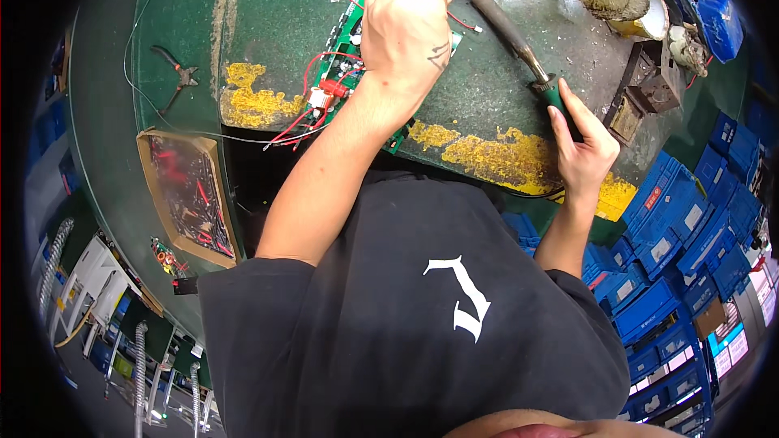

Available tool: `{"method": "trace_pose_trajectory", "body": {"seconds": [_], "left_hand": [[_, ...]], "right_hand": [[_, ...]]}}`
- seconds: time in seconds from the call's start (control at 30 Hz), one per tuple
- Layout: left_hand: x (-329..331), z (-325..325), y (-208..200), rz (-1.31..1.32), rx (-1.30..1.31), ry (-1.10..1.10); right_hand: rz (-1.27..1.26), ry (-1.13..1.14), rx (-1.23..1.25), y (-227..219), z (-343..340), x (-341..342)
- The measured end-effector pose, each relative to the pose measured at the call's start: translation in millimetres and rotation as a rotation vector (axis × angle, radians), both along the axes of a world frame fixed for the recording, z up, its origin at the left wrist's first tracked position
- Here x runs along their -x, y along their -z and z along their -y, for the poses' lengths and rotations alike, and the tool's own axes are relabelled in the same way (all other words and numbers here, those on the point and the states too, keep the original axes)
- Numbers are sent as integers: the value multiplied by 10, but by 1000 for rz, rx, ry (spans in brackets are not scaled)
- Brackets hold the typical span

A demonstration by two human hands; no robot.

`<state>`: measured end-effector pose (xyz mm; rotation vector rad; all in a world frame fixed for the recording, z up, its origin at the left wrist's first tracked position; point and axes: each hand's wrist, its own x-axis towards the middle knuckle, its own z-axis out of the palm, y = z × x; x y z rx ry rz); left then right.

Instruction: Soldering wires and electronic components onto circuit boards and attaching cooling fans.

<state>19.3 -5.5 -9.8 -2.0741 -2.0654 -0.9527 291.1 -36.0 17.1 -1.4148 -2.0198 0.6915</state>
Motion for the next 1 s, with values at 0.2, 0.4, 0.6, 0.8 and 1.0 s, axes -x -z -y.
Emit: {"method": "trace_pose_trajectory", "body": {"seconds": [0.2, 0.4, 0.6, 0.8, 1.0], "left_hand": [[-3, 0, -4, 16, 13, -9], [-5, 1, -2, 19, 7, -6], [-9, -1, 2, 27, 7, -1], [-15, 6, -4, 26, -4, 3], [-24, 13, -10, 31, -4, -11]], "right_hand": [[31, 2, -37, -33, 15, 10], [49, -23, -34, -43, 31, -3], [34, -20, 8, -50, 33, 3], [28, -8, 59, -62, 58, 18], [53, 7, 86, -98, 69, 26]]}}
